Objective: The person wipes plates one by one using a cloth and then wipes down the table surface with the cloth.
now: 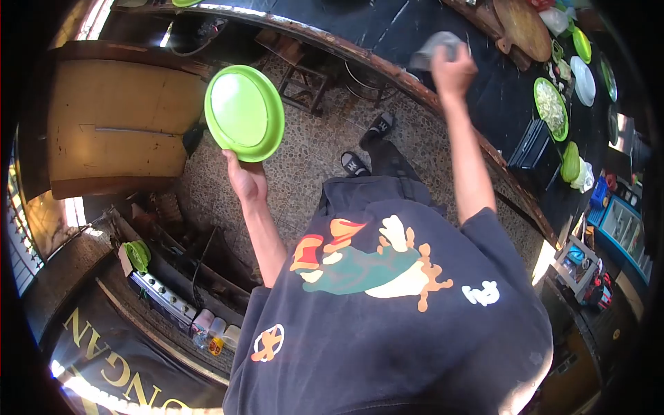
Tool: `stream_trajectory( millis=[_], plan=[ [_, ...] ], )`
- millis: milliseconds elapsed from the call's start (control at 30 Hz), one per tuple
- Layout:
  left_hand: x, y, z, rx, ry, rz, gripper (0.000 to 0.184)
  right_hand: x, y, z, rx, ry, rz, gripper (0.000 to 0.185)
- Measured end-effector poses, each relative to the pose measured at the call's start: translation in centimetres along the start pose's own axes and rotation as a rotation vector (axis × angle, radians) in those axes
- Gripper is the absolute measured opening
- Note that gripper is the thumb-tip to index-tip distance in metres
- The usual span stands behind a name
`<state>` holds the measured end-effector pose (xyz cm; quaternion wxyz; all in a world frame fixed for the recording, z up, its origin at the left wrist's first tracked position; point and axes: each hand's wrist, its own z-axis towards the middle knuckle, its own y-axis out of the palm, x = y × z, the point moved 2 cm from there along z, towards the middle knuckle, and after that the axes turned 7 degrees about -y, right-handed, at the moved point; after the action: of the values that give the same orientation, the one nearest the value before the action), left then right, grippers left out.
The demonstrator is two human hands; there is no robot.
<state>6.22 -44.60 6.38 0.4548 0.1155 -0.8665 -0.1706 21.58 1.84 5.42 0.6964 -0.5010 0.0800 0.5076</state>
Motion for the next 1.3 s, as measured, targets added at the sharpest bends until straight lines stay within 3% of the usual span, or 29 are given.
stream_trajectory(
  millis=[100,167,200,233,267,333,367,400,467,567,633,667,733,800,900,967,1000,1033,1100,1133,1167,1233,1300],
  plan=[
    [-1.1,-0.3,0.1,0.002,-0.001,-0.003,0.059,9.1,2.9,3.4,0.164,-0.128,-0.138,0.029],
    [-1.5,0.1,-0.6,0.060,-0.007,-0.033,0.058,11.1,5.7,3.7,-0.125,0.191,-0.334,0.042],
    [-1.4,0.3,-0.9,0.072,0.000,-0.036,0.058,9.0,7.8,3.1,-0.214,0.078,-0.482,0.050],
    [-1.4,0.4,-1.2,0.096,-0.004,-0.032,0.058,5.9,10.3,2.3,-0.107,0.140,-0.355,0.048],
    [-1.3,0.9,-1.2,0.113,-0.006,-0.029,0.059,2.4,13.3,1.0,-0.189,0.157,-0.217,0.043],
    [-1.2,1.1,-0.5,0.082,0.025,-0.024,0.060,-7.9,17.1,-3.4,-0.331,-0.159,0.101,0.041],
    [-1.0,1.1,-0.2,0.072,0.024,-0.010,0.060,-11.6,18.6,-4.9,-0.594,-0.210,0.307,0.041],
    [-1.1,1.5,0.0,0.059,0.024,0.000,0.061,-14.0,19.8,-6.0,-1.014,-0.089,0.618,0.047],
    [-0.6,3.1,0.5,0.044,0.032,0.012,0.061,-16.6,19.3,-7.1,-1.165,-0.199,0.809,0.054],
    [0.1,5.2,1.6,-0.068,0.044,0.027,0.060,-12.7,16.3,-5.9,-0.958,-0.091,0.826,0.043],
    [-0.3,5.8,2.4,-0.059,0.049,0.023,0.060,-7.2,9.8,-2.8,-0.775,0.066,0.702,0.034],
    [-0.3,5.9,2.8,-0.045,0.058,0.017,0.059,-4.8,5.7,-0.8,-0.504,0.019,0.684,0.031],
    [-0.7,6.2,3.2,-0.056,0.058,-0.014,0.058,2.5,0.1,1.6,-0.129,0.253,0.501,0.031],
    [-1.7,6.1,3.2,-0.046,0.013,-0.002,0.057,9.9,-3.1,3.1,0.291,0.233,0.278,0.030],
    [-3.5,5.1,2.4,-0.030,-0.012,0.011,0.057,14.0,-4.5,4.3,0.408,0.065,-0.117,0.036],
    [-4.3,4.3,1.6,0.019,-0.012,0.011,0.056,13.8,0.4,3.3,0.355,0.191,-0.093,0.046],
    [-4.3,4.3,1.3,0.015,-0.004,0.010,0.056,11.1,3.8,2.6,0.396,0.051,-0.163,0.043],
    [-4.2,4.2,1.0,0.008,-0.003,0.016,0.056,7.0,6.3,1.3,0.098,-0.025,-0.224,0.038],
    [-3.9,4.5,0.3,0.024,0.012,0.045,0.056,-3.2,11.8,-0.7,-0.071,-0.187,0.088,0.035],
    [-3.4,4.2,0.3,0.019,0.023,0.049,0.056,-6.1,16.1,-1.8,-0.283,-0.220,0.276,0.037],
    [-2.9,3.8,0.3,-0.026,0.043,0.066,0.056,-9.8,17.8,-2.6,-0.657,-0.248,0.374,0.044],
    [-1.9,3.7,-0.3,-0.069,0.072,0.057,0.056,-15.2,18.1,-3.1,-0.954,-0.027,0.863,0.045],
    [-0.4,3.4,-1.8,-0.078,0.106,0.008,0.055,-17.3,15.7,-4.6,-0.922,0.180,1.124,0.042]
  ],
)
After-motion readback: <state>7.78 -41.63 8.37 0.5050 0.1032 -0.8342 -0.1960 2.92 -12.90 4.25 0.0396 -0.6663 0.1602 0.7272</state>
